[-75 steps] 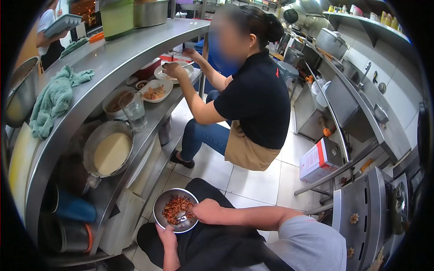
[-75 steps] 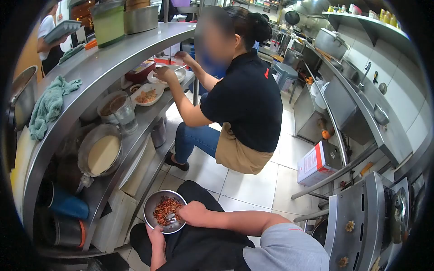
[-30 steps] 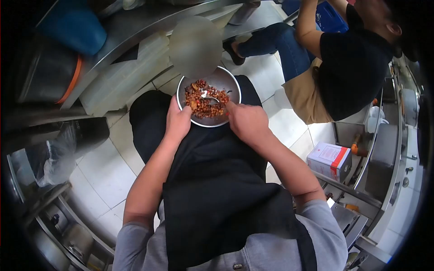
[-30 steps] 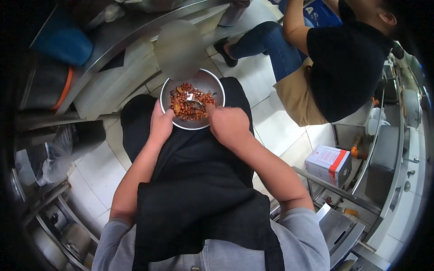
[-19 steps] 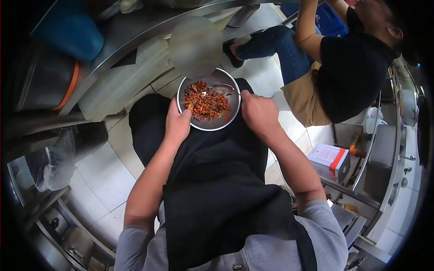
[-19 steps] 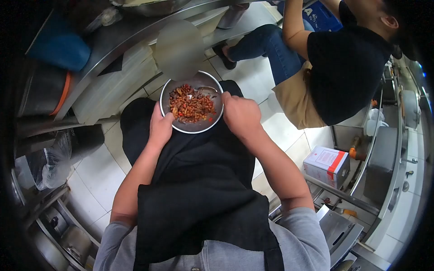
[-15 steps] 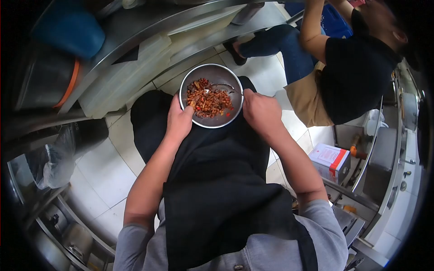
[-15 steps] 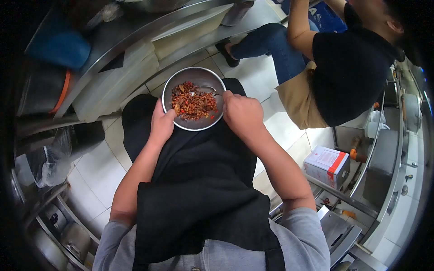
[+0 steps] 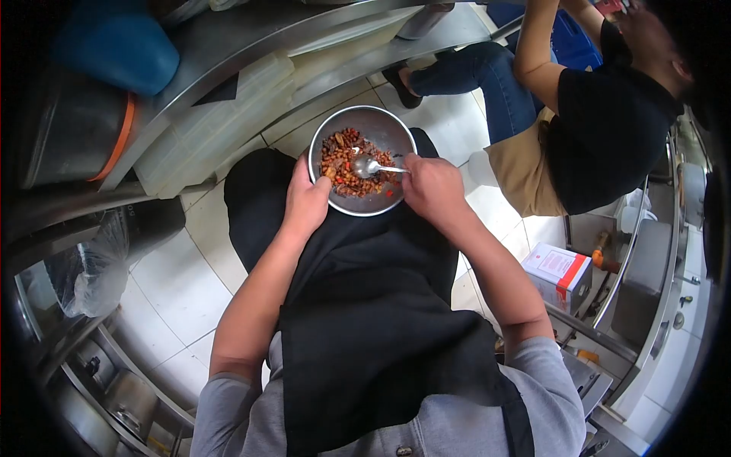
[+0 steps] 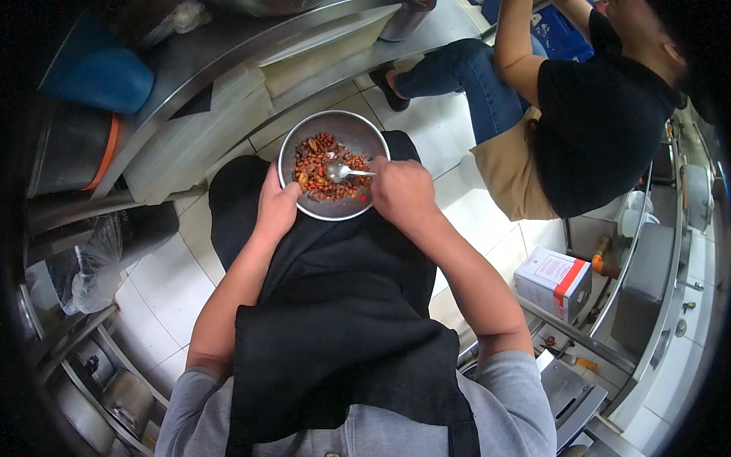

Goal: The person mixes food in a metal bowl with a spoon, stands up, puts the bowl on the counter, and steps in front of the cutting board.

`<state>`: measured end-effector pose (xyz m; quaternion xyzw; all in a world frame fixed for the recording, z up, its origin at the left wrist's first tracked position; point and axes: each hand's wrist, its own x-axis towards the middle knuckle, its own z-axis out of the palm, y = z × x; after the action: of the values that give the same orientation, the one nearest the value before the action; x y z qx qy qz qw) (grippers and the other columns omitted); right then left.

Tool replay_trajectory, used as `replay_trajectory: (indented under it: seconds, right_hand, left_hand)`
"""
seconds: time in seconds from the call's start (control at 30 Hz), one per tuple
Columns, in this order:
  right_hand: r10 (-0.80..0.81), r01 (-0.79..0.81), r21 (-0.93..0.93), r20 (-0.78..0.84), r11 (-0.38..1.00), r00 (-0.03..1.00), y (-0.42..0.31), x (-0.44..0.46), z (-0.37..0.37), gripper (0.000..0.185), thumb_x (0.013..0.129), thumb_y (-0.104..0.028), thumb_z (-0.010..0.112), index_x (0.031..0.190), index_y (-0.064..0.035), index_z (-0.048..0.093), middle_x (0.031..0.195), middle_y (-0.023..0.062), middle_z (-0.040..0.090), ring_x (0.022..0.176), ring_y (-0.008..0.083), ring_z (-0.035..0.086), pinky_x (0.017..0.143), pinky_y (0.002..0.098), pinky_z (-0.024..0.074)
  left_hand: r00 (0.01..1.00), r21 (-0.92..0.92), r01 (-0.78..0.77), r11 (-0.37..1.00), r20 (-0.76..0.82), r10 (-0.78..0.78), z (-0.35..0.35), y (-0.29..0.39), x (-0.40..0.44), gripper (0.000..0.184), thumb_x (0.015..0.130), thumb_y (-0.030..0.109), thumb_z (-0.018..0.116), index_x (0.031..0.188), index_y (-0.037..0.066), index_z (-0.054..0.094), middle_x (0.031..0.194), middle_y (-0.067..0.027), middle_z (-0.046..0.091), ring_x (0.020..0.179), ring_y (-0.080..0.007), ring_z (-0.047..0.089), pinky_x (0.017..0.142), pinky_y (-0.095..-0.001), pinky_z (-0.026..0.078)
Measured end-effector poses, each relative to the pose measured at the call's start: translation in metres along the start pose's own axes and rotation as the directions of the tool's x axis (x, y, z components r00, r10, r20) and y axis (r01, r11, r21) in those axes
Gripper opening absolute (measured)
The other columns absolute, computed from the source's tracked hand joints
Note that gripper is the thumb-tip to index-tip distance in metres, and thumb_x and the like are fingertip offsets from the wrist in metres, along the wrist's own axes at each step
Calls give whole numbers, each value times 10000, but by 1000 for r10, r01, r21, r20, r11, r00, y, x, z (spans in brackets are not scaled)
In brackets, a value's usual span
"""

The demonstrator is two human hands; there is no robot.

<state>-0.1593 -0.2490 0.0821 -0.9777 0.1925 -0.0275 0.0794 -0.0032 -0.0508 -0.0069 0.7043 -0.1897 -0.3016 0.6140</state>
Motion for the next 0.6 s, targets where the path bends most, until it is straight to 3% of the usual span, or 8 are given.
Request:
replay_trajectory:
  seconds: [0.07, 0.2, 0.4, 0.47, 0.6]
  right_hand:
    - [-4, -5, 104, 85, 995, 996, -5, 2, -3, 107, 894, -134, 681, 902, -54, 611, 743, 173, 700, 721, 403, 702, 702, 532, 563]
    - [-20, 8, 119, 97, 993, 995, -1, 0, -16, 99, 919, -143, 665, 952, -63, 618, 766, 184, 707, 763, 419, 716, 716, 551, 567]
    - [136, -185, 146, 291, 972, 947, -8, -5, -22, 102, 943, -144, 642, 1001, -60, 646, 866, 217, 735, 887, 441, 733, 777, 564, 569]
    - [136, -258, 409, 303, 876, 943, -14, -10, -18, 128, 937, -119, 630, 1032, -63, 695, 915, 227, 741, 918, 458, 723, 810, 560, 566]
    - [153, -279, 489, 281, 827, 947, -26, -16, -9, 163, 928, -100, 623, 1043, -67, 734, 934, 225, 741, 933, 463, 719, 823, 549, 567]
  left_hand:
    - [1000, -37, -19, 999, 7, 19, 2, -1, 4, 586, 897, 69, 546, 1474, -28, 556, 1409, -220, 664, 1330, -338, 632, 1160, -414, 453]
    - [1000, -31, -18, 999, -10, 18, 1, 3, 3, 582, 899, 65, 542, 1472, -36, 556, 1408, -212, 666, 1326, -319, 636, 1155, -407, 458]
    - [999, -37, 30, 999, 27, -29, -1, 7, 3, 594, 897, 64, 569, 1482, -38, 546, 1410, -189, 669, 1333, -283, 631, 1161, -389, 457]
    - [999, -38, 13, 999, 31, -12, -1, 3, 3, 606, 892, 53, 579, 1489, -39, 536, 1415, -188, 665, 1336, -278, 627, 1167, -389, 453]
    - [997, -92, -47, 995, 53, 52, -1, 6, 0, 645, 876, 7, 593, 1512, -44, 501, 1438, -179, 640, 1353, -258, 610, 1184, -388, 441]
